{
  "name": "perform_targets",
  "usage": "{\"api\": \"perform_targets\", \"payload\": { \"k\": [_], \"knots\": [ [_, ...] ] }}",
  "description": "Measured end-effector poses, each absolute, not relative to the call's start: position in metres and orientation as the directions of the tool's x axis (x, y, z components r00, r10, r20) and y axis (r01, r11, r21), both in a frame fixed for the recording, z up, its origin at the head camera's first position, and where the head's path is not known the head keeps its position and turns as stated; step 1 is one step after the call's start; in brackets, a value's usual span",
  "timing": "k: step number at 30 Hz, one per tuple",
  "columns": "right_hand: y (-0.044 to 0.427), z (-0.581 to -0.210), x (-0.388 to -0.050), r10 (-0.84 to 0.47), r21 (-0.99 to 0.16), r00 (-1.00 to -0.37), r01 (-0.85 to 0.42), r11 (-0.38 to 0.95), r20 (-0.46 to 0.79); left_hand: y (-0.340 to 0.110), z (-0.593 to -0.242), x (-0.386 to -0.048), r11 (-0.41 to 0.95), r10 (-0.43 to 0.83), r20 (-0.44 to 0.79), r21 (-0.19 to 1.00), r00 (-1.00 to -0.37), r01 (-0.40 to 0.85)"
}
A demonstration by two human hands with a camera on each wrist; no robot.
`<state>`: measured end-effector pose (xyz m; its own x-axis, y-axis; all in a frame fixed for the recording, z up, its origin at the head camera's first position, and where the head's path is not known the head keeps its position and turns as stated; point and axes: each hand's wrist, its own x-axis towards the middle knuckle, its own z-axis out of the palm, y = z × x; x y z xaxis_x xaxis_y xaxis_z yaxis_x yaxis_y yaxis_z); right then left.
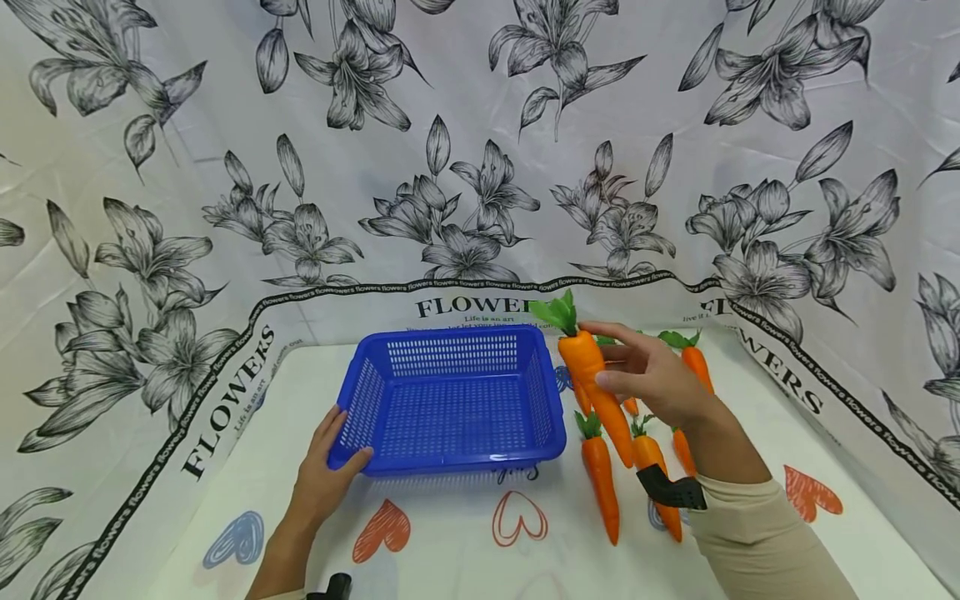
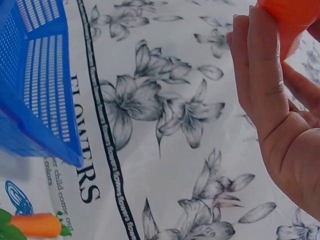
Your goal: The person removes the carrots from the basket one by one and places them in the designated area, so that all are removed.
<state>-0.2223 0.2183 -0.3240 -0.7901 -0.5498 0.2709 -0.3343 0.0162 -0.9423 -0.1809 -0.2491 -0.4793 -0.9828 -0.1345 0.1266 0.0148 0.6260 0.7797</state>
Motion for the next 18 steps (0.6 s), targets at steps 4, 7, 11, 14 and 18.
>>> {"api": "perform_targets", "payload": {
  "k": [4, 7, 11, 14, 18],
  "knots": [
    [0.232, -0.324, -0.222, -0.519, -0.946, -0.811, -0.325, 0.015, 0.271, -0.249, -0.479, -0.181, 0.627, -0.133, 0.119, 0.779, -0.984, 0.009],
    [0.243, -0.323, -0.221, -0.484, -0.946, -0.836, -0.322, 0.050, 0.258, -0.249, -0.479, -0.181, 0.625, -0.128, 0.129, 0.780, -0.983, 0.021],
    [0.253, -0.323, -0.219, -0.455, -0.947, -0.851, -0.318, 0.048, 0.262, -0.250, -0.480, -0.181, 0.623, -0.125, 0.142, 0.782, -0.982, 0.034],
    [0.260, -0.324, -0.217, -0.449, -0.946, -0.848, -0.323, 0.017, 0.281, -0.250, -0.480, -0.181, 0.623, -0.127, 0.132, 0.782, -0.983, 0.025],
    [0.269, -0.327, -0.214, -0.417, -0.941, -0.863, -0.335, 0.049, 0.286, -0.250, -0.480, -0.182, 0.622, -0.129, 0.120, 0.782, -0.984, 0.014]
  ]
}}
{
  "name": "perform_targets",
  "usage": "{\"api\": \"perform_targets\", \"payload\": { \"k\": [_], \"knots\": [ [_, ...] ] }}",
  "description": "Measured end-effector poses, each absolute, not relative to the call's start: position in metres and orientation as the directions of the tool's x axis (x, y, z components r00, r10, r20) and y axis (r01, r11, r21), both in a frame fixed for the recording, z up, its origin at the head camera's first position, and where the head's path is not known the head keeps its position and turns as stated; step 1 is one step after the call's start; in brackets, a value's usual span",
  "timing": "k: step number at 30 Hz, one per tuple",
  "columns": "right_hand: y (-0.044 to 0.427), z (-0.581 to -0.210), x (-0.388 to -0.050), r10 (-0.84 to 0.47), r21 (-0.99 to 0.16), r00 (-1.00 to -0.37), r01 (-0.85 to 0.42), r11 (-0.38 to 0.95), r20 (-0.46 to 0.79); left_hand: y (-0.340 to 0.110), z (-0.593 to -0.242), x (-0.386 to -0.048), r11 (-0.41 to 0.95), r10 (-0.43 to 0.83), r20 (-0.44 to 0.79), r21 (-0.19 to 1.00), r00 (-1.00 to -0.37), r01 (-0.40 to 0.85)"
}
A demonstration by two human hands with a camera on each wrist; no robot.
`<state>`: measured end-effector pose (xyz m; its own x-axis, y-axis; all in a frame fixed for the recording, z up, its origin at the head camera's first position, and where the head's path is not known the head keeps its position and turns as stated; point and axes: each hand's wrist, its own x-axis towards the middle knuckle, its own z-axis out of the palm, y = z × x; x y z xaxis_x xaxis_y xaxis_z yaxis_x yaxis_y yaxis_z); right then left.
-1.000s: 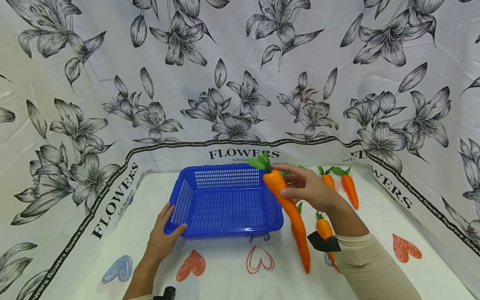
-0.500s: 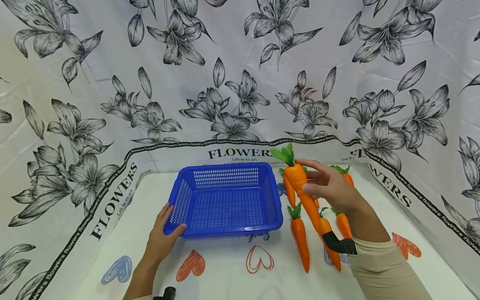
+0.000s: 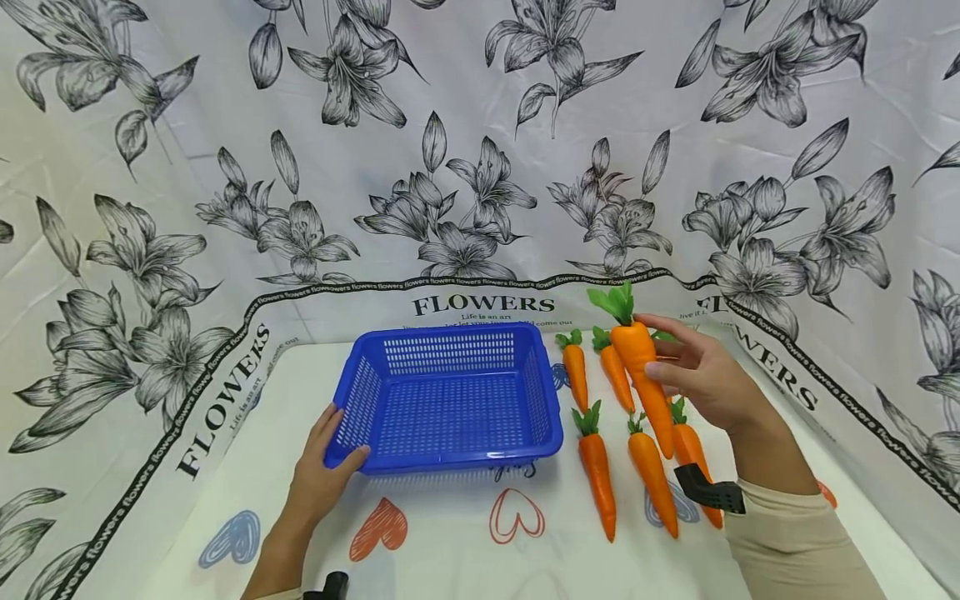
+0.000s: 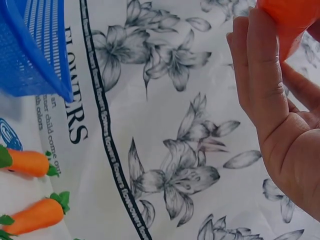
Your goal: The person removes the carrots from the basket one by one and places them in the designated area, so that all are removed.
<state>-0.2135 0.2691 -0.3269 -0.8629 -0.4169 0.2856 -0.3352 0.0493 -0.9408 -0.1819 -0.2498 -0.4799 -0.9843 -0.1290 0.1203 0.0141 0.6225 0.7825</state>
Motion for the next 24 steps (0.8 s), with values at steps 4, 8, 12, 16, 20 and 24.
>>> {"api": "perform_targets", "payload": {
  "k": [4, 8, 12, 16, 20, 24],
  "knots": [
    [0.279, -0.330, -0.212, -0.389, -0.939, -0.875, -0.338, 0.062, 0.289, -0.250, -0.480, -0.182, 0.622, -0.128, 0.120, 0.783, -0.984, 0.015],
    [0.288, -0.332, -0.211, -0.399, -0.943, -0.867, -0.332, 0.019, 0.297, -0.251, -0.480, -0.182, 0.623, -0.124, 0.116, 0.782, -0.986, 0.014],
    [0.295, -0.333, -0.210, -0.384, -0.949, -0.875, -0.316, -0.008, 0.294, -0.251, -0.480, -0.182, 0.625, -0.123, 0.115, 0.781, -0.986, 0.014],
    [0.301, -0.334, -0.209, -0.347, -0.950, -0.889, -0.310, -0.019, 0.297, -0.251, -0.479, -0.183, 0.627, -0.122, 0.122, 0.779, -0.985, 0.019],
    [0.310, -0.337, -0.208, -0.328, -0.945, -0.889, -0.327, -0.030, 0.319, -0.251, -0.480, -0.183, 0.629, -0.123, 0.126, 0.777, -0.984, 0.021],
    [0.321, -0.341, -0.207, -0.307, -0.941, -0.892, -0.335, -0.044, 0.332, -0.251, -0.481, -0.183, 0.632, -0.125, 0.125, 0.775, -0.984, 0.018]
  ]
}}
